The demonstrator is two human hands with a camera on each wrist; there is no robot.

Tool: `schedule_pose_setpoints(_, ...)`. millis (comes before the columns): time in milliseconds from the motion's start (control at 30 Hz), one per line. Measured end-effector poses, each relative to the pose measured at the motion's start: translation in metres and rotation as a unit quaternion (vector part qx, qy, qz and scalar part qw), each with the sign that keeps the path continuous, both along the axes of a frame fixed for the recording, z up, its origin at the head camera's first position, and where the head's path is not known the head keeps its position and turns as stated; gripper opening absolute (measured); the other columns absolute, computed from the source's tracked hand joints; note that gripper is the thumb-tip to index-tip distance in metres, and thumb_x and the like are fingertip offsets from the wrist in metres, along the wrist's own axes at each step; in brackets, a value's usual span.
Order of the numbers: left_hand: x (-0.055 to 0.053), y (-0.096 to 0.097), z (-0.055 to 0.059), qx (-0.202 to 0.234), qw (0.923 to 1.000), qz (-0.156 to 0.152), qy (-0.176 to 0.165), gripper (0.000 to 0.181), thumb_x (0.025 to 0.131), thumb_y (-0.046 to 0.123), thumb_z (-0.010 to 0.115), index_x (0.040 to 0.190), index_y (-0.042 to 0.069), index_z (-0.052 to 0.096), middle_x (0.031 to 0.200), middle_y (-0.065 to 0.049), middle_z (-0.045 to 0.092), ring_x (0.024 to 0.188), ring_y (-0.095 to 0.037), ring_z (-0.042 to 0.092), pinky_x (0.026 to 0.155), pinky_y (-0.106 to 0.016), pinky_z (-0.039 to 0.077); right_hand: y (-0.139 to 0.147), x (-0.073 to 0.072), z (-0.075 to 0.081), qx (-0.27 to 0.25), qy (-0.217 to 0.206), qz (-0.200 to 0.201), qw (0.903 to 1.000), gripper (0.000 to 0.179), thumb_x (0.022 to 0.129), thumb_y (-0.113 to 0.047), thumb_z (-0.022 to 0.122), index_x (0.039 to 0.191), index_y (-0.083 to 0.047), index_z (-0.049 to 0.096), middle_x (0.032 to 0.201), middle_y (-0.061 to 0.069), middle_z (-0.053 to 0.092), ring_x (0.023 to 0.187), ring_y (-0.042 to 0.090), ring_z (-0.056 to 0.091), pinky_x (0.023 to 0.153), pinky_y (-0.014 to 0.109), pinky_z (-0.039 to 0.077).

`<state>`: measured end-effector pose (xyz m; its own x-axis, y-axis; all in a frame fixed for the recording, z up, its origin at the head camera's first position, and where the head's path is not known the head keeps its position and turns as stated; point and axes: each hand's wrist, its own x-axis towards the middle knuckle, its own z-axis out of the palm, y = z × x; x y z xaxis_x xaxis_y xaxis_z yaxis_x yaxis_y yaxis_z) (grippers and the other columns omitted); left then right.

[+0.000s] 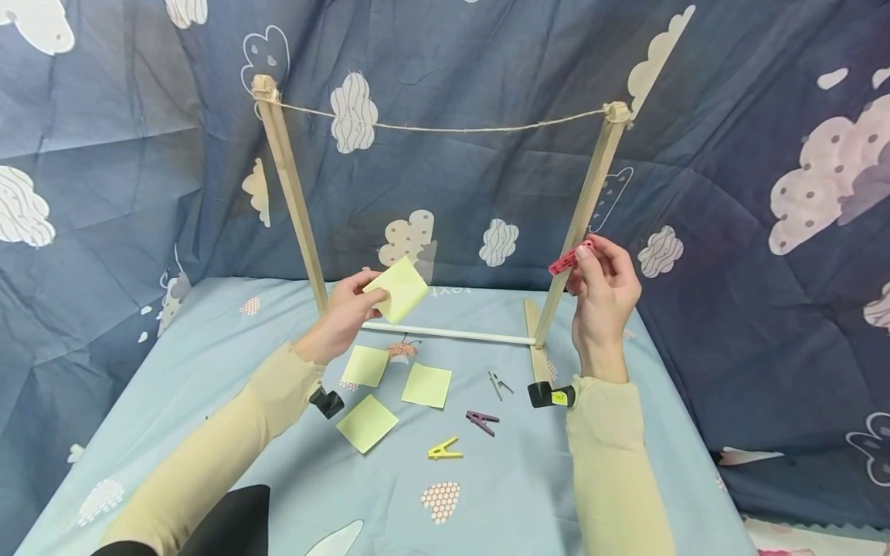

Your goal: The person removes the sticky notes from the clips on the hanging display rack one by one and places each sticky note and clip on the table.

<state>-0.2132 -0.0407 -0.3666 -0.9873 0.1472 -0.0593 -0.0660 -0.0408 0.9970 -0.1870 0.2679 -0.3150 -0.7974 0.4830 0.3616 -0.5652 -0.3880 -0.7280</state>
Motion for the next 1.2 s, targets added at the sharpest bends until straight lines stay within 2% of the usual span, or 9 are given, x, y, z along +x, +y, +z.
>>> schedule_pose_setpoints(200,0.003,-0.010,-0.008,-0.036,0.9993,0.010,0.002,0.036,0.087,0.004,0.055,0.122,0.003,0.060,0.109,-0.007,0.057,0.080,-0.015,0.051,0.066,-0.023,0.045,0.006,0.002,-0.013,-0.010,-0.010,-0.001,0.9999,0.027,0.082,-0.005,0.074,0.105,0.005,0.064,0.084,0.009,0.055,0.059,0.013,0.049,0.047,0.020,0.038)
schedule_pose_setpoints(333,0.004,-0.019,-0.014,-0.072,0.9969,0.020,0.024,0.034,0.086,0.005,0.056,0.119,0.004,0.063,0.108,-0.008,0.058,0.076,-0.015,0.050,0.063,-0.022,0.044,0.008,0.004,-0.021,-0.014,-0.013,-0.001,0.9998,0.024,0.085,-0.003,0.070,0.107,0.005,0.063,0.083,0.009,0.057,0.058,0.014,0.049,0.046,0.020,0.037)
schedule_pose_setpoints(467,0.006,-0.028,-0.023,-0.110,0.9915,0.019,0.066,0.032,0.084,0.003,0.056,0.115,0.004,0.066,0.098,-0.006,0.057,0.076,-0.017,0.048,0.063,-0.022,0.040,0.011,0.006,-0.030,-0.017,-0.028,-0.002,0.9995,0.023,0.087,-0.004,0.069,0.107,0.003,0.063,0.081,0.008,0.059,0.058,0.015,0.048,0.045,0.019,0.037)
schedule_pose_setpoints(533,0.007,-0.032,-0.028,-0.137,0.9860,0.014,0.095,0.030,0.084,0.002,0.055,0.112,0.003,0.067,0.090,-0.005,0.055,0.075,-0.018,0.046,0.063,-0.023,0.038,0.012,0.007,-0.034,-0.017,-0.038,-0.003,0.9991,0.023,0.087,-0.005,0.069,0.107,0.003,0.063,0.081,0.007,0.059,0.058,0.014,0.049,0.045,0.019,0.037)
schedule_pose_setpoints(633,0.009,-0.039,-0.034,-0.186,0.9724,0.003,0.141,0.028,0.083,0.000,0.055,0.108,0.002,0.067,0.080,-0.004,0.048,0.071,-0.018,0.043,0.063,-0.025,0.034,0.014,0.008,-0.039,-0.018,-0.049,-0.003,0.9987,0.025,0.086,-0.006,0.070,0.109,0.002,0.063,0.082,0.007,0.060,0.060,0.014,0.050,0.046,0.019,0.038)
schedule_pose_setpoints(767,0.014,-0.048,-0.042,-0.238,0.9552,-0.008,0.176,0.028,0.082,-0.001,0.056,0.107,0.003,0.067,0.074,-0.004,0.046,0.065,-0.018,0.042,0.060,-0.025,0.033,0.015,0.010,-0.046,-0.012,-0.060,-0.002,0.9981,0.030,0.086,-0.008,0.071,0.112,0.004,0.062,0.083,0.007,0.060,0.062,0.015,0.053,0.046,0.019,0.039)
schedule_pose_setpoints(867,0.018,-0.053,-0.048,-0.257,0.9476,-0.013,0.189,0.027,0.081,-0.002,0.056,0.106,0.003,0.066,0.072,-0.005,0.046,0.062,-0.017,0.042,0.059,-0.025,0.034,0.016,0.012,-0.051,-0.011,-0.070,-0.003,0.9975,0.031,0.087,-0.008,0.070,0.114,0.005,0.061,0.085,0.007,0.060,0.063,0.015,0.054,0.047,0.019,0.040)
schedule_pose_setpoints(1067,0.023,-0.063,-0.063,-0.284,0.9377,-0.011,0.199,0.028,0.079,-0.003,0.055,0.104,0.004,0.066,0.071,-0.004,0.045,0.061,-0.015,0.040,0.060,-0.025,0.033,0.019,0.016,-0.062,-0.009,-0.099,-0.007,0.9950,0.029,0.087,-0.010,0.070,0.113,0.000,0.063,0.088,0.006,0.059,0.065,0.015,0.055,0.048,0.020,0.040)
schedule_pose_setpoints(1200,0.028,-0.070,-0.074,-0.316,0.9266,-0.015,0.204,0.028,0.078,-0.003,0.058,0.104,0.005,0.066,0.073,-0.003,0.045,0.064,-0.014,0.041,0.062,-0.025,0.033,0.019,0.018,-0.073,-0.004,-0.117,-0.007,0.9931,0.031,0.087,-0.012,0.071,0.113,0.001,0.062,0.086,0.006,0.059,0.063,0.015,0.055,0.049,0.019,0.040)
